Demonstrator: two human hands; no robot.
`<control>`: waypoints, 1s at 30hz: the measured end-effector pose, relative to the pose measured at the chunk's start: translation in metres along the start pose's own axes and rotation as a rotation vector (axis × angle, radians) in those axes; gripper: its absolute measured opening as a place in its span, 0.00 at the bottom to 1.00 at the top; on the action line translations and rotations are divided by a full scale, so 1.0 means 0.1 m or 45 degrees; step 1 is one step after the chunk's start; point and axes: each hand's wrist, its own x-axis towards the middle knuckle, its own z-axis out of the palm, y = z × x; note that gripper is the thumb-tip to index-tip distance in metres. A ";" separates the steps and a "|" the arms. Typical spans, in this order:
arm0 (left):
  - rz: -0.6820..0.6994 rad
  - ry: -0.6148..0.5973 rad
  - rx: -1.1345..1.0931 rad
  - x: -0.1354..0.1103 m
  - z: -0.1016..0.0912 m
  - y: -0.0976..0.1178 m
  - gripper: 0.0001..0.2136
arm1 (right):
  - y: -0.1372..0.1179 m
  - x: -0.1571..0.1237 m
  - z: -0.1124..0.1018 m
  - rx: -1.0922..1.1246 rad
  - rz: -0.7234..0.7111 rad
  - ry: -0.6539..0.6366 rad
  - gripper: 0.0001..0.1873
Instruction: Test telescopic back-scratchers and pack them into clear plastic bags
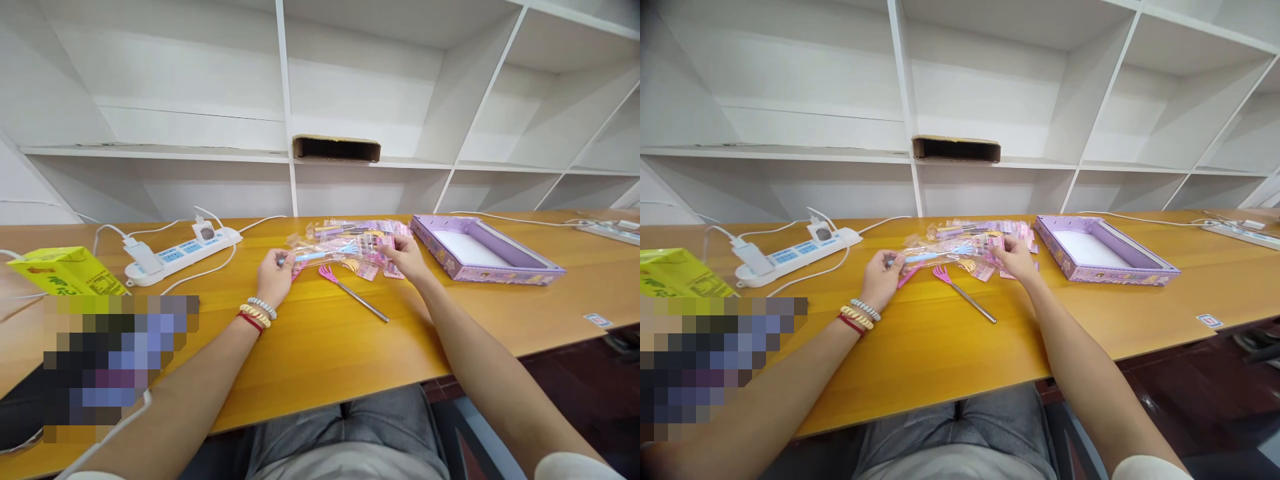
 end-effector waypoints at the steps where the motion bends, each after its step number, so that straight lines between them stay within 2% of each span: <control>1: 0.010 -0.005 0.006 -0.01 0.00 0.02 0.08 | 0.02 0.00 0.04 -0.098 -0.047 0.118 0.12; 3: 0.022 -0.029 0.006 -0.04 0.01 0.07 0.07 | 0.06 -0.01 0.12 -0.305 -0.126 0.244 0.13; 5: 0.013 -0.063 -0.033 -0.06 0.03 0.11 0.06 | 0.10 -0.02 0.18 -0.440 -0.209 0.271 0.13; 8: -0.010 -0.102 -0.135 -0.09 0.06 0.14 0.07 | 0.15 -0.03 0.26 -0.510 -0.317 0.312 0.12; 11: -0.006 -0.123 -0.192 -0.08 0.07 0.12 0.08 | 0.19 -0.02 0.30 -0.495 -0.327 0.368 0.12; 16: -0.002 -0.152 -0.219 -0.08 0.07 0.08 0.09 | 0.20 0.00 0.26 -0.618 -0.201 0.352 0.11; 19: -0.014 -0.153 -0.244 -0.10 0.07 0.09 0.10 | 0.15 0.00 0.23 -0.690 -0.055 0.294 0.13; 21: -0.025 -0.150 -0.250 -0.11 0.07 0.11 0.11 | 0.12 -0.01 0.21 -0.689 0.049 0.312 0.13; 25: -0.031 -0.148 -0.253 -0.11 0.07 0.12 0.10 | 0.07 -0.01 0.18 -0.588 0.173 0.381 0.13; 30: -0.034 -0.180 -0.302 -0.10 0.06 0.10 0.10 | 0.14 0.03 0.15 -0.294 0.199 0.408 0.13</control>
